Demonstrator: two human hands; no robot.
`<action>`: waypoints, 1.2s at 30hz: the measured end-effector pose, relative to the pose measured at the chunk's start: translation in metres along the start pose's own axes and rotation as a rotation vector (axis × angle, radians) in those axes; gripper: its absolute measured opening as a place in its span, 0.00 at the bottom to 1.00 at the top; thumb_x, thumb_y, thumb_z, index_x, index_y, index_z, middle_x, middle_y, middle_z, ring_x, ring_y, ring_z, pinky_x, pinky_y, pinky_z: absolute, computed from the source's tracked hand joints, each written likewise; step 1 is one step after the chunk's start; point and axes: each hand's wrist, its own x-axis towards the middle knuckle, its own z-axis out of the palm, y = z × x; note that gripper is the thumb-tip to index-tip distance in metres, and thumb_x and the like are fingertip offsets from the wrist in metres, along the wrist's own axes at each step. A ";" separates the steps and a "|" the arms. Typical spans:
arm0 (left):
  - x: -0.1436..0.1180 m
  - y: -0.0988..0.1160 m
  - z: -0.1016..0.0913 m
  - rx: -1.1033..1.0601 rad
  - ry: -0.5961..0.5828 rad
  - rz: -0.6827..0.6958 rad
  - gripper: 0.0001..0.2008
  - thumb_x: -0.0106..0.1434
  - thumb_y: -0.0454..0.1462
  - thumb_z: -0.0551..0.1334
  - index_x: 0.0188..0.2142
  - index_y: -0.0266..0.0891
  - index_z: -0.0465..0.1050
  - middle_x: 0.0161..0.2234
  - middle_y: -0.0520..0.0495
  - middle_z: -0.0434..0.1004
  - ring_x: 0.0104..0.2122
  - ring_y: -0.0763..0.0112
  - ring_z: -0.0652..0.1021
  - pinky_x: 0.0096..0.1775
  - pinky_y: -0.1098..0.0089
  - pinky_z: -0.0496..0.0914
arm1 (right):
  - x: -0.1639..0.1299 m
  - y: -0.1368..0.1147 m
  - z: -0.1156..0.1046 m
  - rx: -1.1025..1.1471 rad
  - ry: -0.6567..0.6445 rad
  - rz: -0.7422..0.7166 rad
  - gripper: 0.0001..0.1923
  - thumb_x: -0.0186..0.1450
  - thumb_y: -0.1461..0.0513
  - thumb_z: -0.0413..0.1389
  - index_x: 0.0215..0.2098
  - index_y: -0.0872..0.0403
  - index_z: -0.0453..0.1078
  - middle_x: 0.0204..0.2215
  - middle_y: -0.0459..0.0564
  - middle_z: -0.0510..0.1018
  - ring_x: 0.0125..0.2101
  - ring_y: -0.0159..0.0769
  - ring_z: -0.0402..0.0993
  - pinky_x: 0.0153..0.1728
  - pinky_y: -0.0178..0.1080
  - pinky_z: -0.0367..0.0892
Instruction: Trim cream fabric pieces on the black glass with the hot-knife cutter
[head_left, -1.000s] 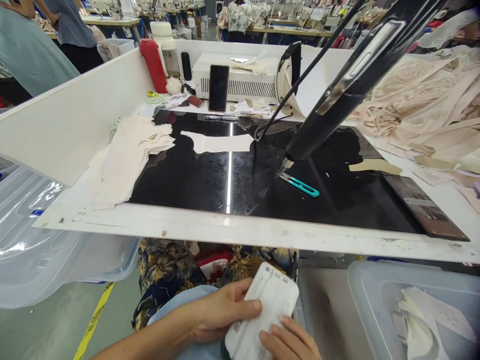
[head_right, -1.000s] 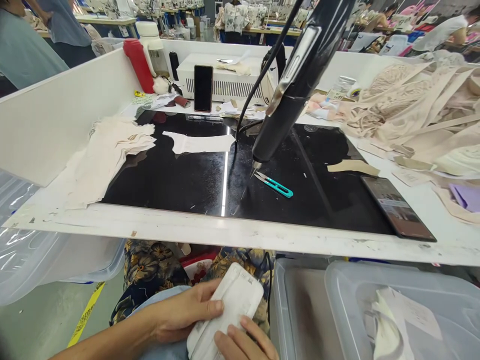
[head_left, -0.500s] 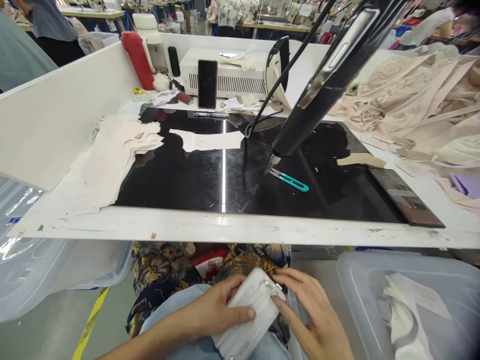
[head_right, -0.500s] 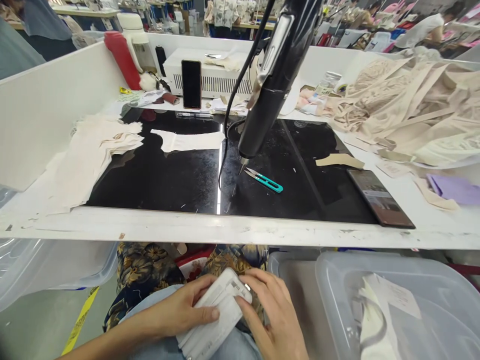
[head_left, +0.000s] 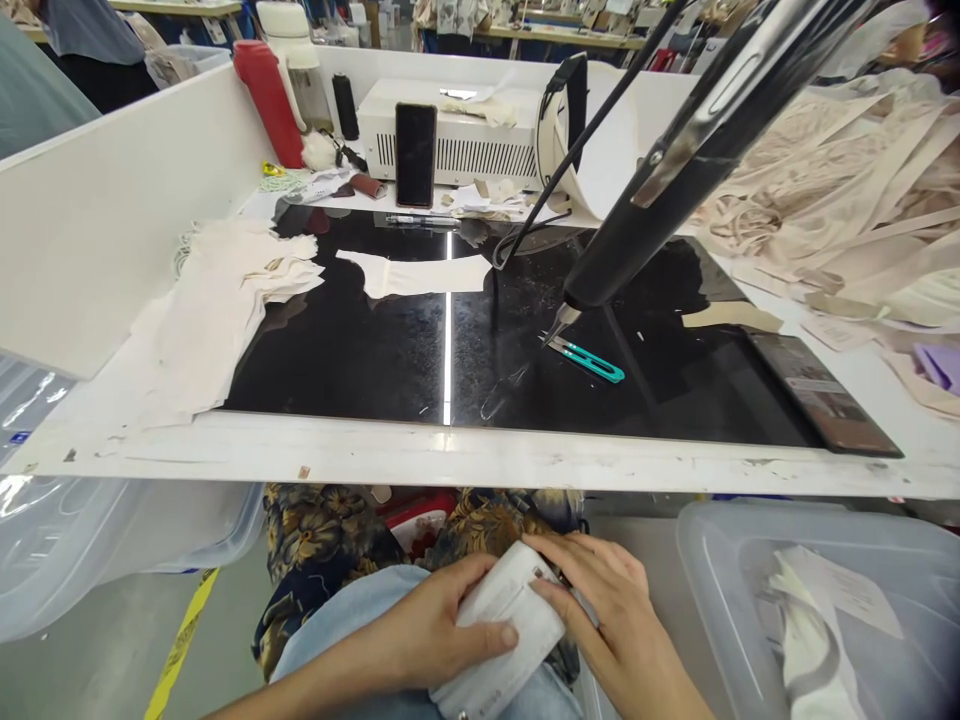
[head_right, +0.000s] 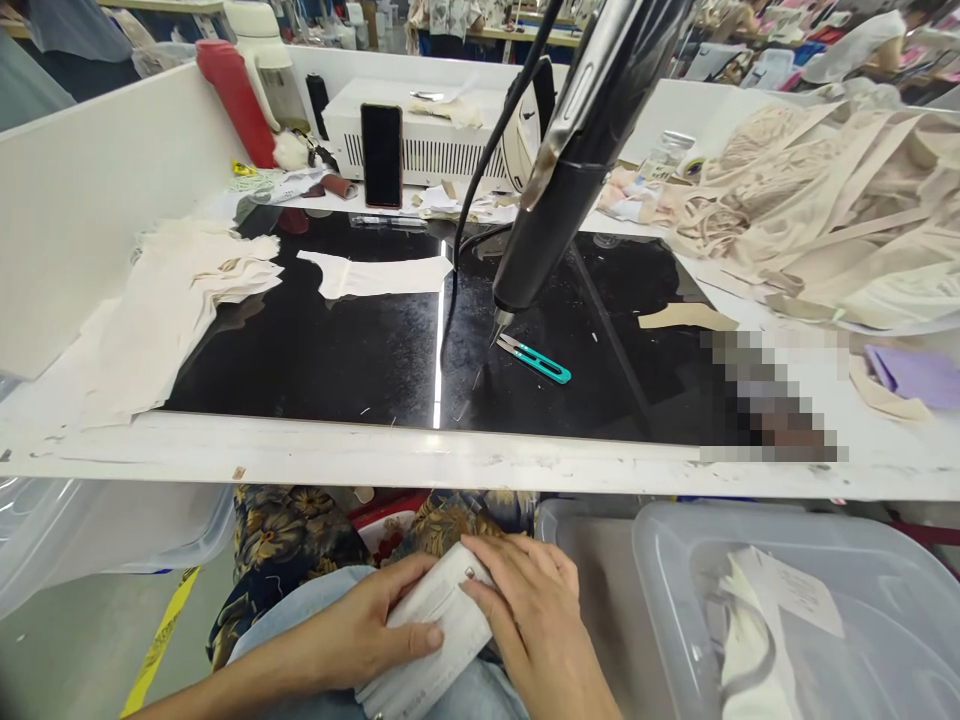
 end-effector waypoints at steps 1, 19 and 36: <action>0.001 0.000 0.000 0.008 0.010 -0.002 0.23 0.63 0.46 0.69 0.52 0.35 0.72 0.43 0.47 0.71 0.43 0.63 0.71 0.45 0.68 0.65 | 0.001 0.000 0.000 0.018 -0.004 0.006 0.15 0.77 0.52 0.51 0.59 0.40 0.69 0.51 0.43 0.83 0.52 0.45 0.78 0.52 0.48 0.63; 0.011 -0.010 0.004 -0.148 0.077 -0.138 0.26 0.52 0.50 0.73 0.41 0.38 0.65 0.34 0.52 0.68 0.34 0.70 0.67 0.33 0.73 0.59 | -0.001 0.002 0.000 0.266 -0.164 0.225 0.07 0.74 0.51 0.55 0.44 0.39 0.74 0.53 0.39 0.82 0.53 0.43 0.76 0.55 0.48 0.62; 0.017 -0.014 0.007 -0.069 0.126 -0.171 0.26 0.53 0.53 0.72 0.37 0.40 0.63 0.31 0.53 0.67 0.31 0.72 0.66 0.30 0.73 0.58 | 0.010 -0.007 -0.020 0.407 -0.278 0.404 0.15 0.71 0.46 0.54 0.36 0.44 0.75 0.54 0.49 0.80 0.58 0.49 0.73 0.57 0.52 0.72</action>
